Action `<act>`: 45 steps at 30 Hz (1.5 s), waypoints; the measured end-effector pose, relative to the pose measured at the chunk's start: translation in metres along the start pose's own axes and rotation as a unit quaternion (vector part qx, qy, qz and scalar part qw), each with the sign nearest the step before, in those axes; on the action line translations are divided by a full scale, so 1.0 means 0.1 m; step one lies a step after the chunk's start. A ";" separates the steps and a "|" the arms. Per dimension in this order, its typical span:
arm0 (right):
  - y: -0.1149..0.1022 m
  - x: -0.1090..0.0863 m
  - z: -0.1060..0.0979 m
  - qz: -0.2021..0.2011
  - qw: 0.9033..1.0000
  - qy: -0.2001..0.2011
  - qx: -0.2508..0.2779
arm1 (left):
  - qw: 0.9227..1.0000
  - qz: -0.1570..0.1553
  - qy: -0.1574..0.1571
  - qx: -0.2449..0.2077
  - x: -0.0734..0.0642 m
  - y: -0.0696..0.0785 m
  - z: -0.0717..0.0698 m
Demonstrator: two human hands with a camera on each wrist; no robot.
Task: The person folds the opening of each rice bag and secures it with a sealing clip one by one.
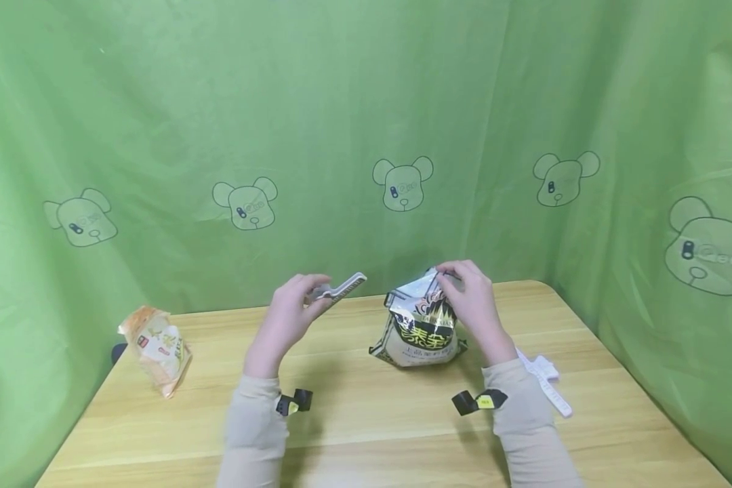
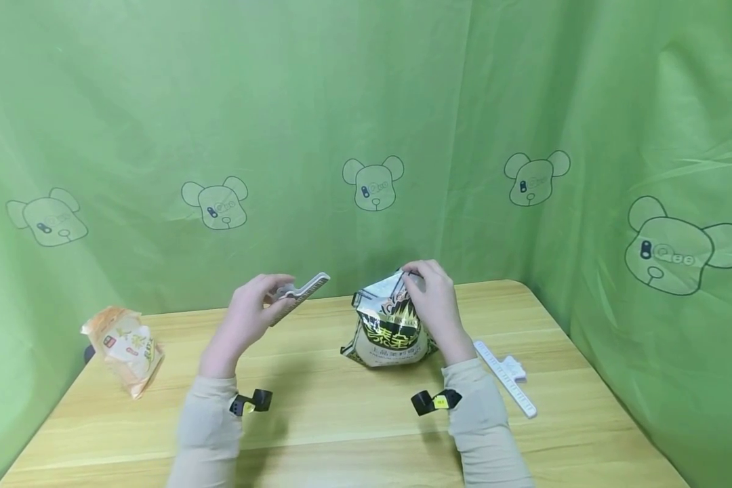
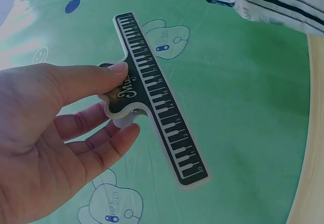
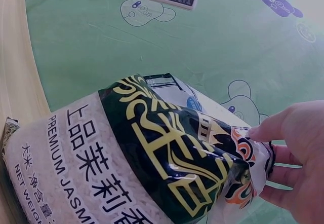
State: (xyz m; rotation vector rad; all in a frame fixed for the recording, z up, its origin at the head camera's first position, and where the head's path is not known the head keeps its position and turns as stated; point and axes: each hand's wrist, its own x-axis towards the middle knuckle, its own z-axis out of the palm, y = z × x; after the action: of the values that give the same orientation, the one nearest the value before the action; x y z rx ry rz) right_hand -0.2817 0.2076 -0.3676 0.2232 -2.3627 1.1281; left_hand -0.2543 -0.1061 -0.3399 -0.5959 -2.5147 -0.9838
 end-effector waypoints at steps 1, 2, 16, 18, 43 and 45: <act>0.00 0.00 0.00 -0.001 1.000 0.000 0.001 | 1.000 -0.008 -0.001 -0.007 0.02 0.00 0.01; 0.00 0.00 0.00 -0.002 1.000 0.001 0.001 | 1.000 -0.015 -0.001 -0.015 0.04 0.00 0.02; 0.00 0.01 0.01 -0.001 1.000 0.001 -0.001 | 0.990 -0.099 0.038 -0.096 0.13 -0.04 0.17; 0.01 0.01 0.02 -0.007 1.000 0.006 -0.002 | 0.989 -0.102 0.043 -0.102 0.14 -0.05 0.20; 0.02 -0.01 0.01 -0.014 1.000 0.012 0.002 | 0.990 -0.033 0.014 -0.137 0.17 -0.14 0.60; 0.01 -0.01 0.01 -0.013 1.000 0.011 0.003 | 0.990 -0.024 0.016 -0.136 0.17 -0.14 0.61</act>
State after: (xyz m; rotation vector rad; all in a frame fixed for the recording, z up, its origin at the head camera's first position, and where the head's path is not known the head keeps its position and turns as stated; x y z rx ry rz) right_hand -0.2817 0.2075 -0.3694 0.2414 -2.3307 1.1202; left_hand -0.2871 -0.0683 -0.3813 -0.5920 -2.3947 -1.3565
